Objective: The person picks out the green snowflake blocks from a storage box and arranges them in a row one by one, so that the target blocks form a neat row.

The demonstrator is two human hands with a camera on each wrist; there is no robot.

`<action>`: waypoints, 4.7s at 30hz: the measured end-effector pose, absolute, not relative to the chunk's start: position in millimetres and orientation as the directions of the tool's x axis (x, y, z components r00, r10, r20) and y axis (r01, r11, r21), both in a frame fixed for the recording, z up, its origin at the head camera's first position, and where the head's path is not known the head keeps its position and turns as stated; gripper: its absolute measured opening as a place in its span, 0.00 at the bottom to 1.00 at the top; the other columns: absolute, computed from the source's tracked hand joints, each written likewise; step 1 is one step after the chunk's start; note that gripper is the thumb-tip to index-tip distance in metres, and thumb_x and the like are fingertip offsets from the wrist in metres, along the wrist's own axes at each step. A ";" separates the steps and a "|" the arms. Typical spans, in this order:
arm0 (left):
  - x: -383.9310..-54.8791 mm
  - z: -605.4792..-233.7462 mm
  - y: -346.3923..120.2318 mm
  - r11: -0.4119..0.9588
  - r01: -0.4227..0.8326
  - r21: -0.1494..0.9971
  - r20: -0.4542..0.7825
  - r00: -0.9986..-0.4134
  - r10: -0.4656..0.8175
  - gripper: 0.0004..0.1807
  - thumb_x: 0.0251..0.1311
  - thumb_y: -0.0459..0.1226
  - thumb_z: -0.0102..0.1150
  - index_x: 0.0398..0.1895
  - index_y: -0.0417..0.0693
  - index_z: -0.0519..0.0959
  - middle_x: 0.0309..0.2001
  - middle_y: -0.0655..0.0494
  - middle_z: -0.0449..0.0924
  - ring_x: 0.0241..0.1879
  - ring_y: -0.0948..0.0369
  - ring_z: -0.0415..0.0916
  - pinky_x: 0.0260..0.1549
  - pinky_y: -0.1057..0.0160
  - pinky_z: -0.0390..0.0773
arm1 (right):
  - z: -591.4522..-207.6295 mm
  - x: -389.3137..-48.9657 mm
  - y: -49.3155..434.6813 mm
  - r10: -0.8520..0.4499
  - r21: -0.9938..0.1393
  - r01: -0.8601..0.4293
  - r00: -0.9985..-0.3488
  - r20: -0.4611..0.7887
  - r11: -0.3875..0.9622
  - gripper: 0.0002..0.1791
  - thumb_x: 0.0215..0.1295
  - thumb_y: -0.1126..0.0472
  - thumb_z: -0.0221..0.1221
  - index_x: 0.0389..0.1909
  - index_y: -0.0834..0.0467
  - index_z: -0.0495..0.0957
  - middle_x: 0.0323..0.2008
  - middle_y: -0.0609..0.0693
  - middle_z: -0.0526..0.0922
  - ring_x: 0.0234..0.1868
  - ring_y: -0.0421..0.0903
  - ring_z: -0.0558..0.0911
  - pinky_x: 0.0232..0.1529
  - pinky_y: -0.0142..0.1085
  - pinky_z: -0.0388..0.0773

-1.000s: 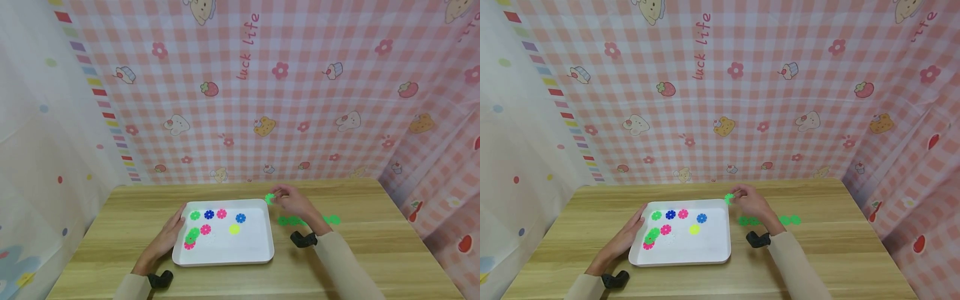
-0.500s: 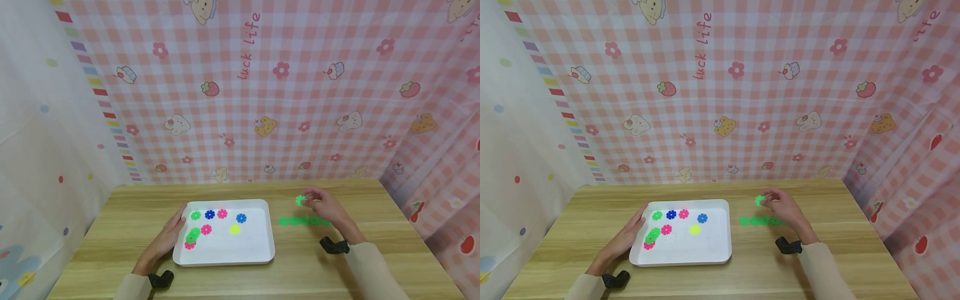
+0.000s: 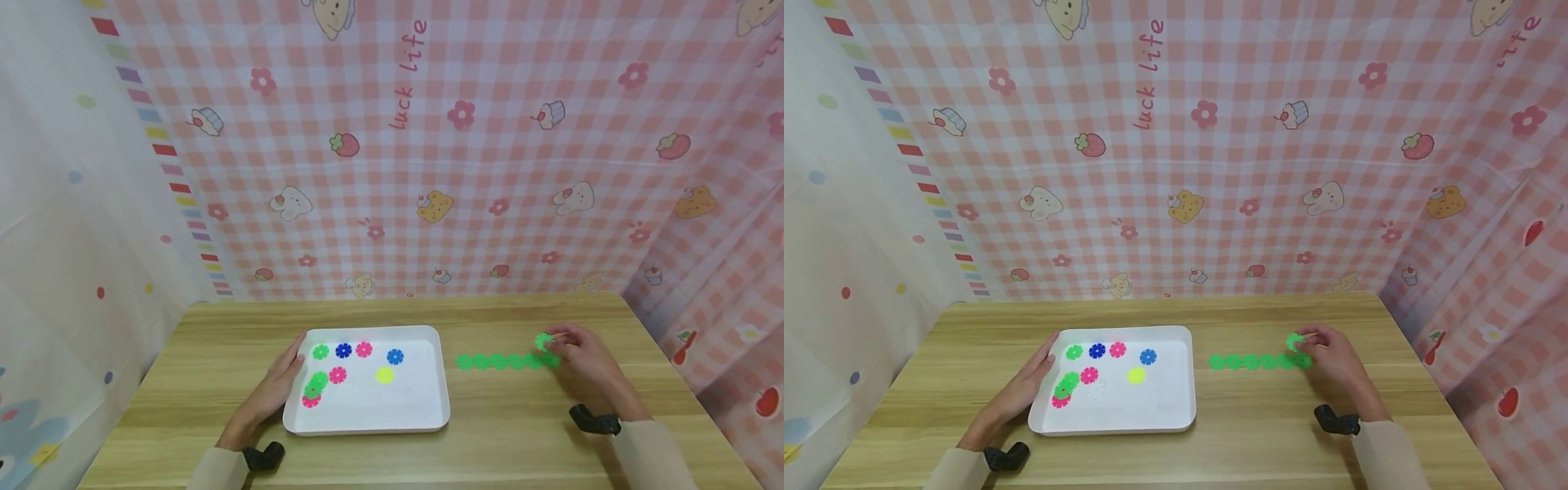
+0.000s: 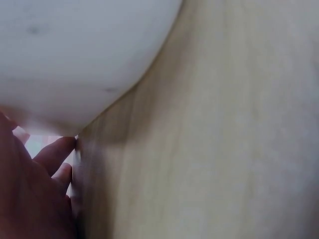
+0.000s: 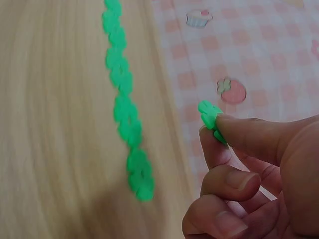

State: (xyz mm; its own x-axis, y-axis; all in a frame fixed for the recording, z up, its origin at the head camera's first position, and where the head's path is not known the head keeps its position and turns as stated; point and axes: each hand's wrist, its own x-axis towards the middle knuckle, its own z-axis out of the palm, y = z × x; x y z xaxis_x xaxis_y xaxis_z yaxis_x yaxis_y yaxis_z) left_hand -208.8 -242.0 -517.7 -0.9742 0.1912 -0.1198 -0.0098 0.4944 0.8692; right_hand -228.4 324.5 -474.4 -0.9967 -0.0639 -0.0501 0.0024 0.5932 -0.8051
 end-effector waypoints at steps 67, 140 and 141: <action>-209.6 -521.3 -244.3 0.521 -0.015 0.854 -0.118 -0.979 0.166 0.31 0.79 0.53 0.28 0.81 0.64 0.42 0.79 0.48 0.42 0.76 0.45 0.38 0.69 0.32 0.37 | -491.1 -220.6 338.4 0.065 -0.700 0.031 -0.998 0.022 0.714 0.19 0.67 0.58 0.62 0.51 0.69 0.77 0.41 0.64 0.83 0.38 0.48 0.80 0.34 0.35 0.74; -210.4 -520.0 -243.8 0.503 0.042 0.863 -0.061 -0.980 0.187 0.30 0.80 0.49 0.30 0.81 0.57 0.44 0.77 0.40 0.48 0.73 0.42 0.45 0.69 0.32 0.42 | -486.9 -232.2 -40.4 -0.404 -0.893 0.067 -0.875 -0.266 0.444 0.12 0.59 0.57 0.68 0.43 0.52 0.84 0.25 0.45 0.75 0.24 0.42 0.71 0.24 0.32 0.67; -210.5 -520.4 -244.0 0.505 0.042 0.862 -0.062 -0.980 0.189 0.30 0.80 0.49 0.30 0.81 0.57 0.44 0.77 0.40 0.48 0.73 0.42 0.46 0.69 0.32 0.43 | -488.4 -231.4 -41.6 -0.404 -0.887 0.052 -0.877 -0.260 0.458 0.11 0.58 0.57 0.68 0.43 0.52 0.84 0.27 0.45 0.76 0.26 0.42 0.72 0.26 0.32 0.68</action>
State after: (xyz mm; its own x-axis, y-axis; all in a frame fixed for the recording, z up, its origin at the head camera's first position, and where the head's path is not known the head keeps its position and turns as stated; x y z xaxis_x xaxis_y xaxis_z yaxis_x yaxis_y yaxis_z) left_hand -210.5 -244.0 -520.4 -0.9801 0.1885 -0.0622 0.0425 0.5052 0.8620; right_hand -231.4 -41.6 -488.4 -0.8770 -0.4043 -0.2597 0.0515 0.4582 -0.8874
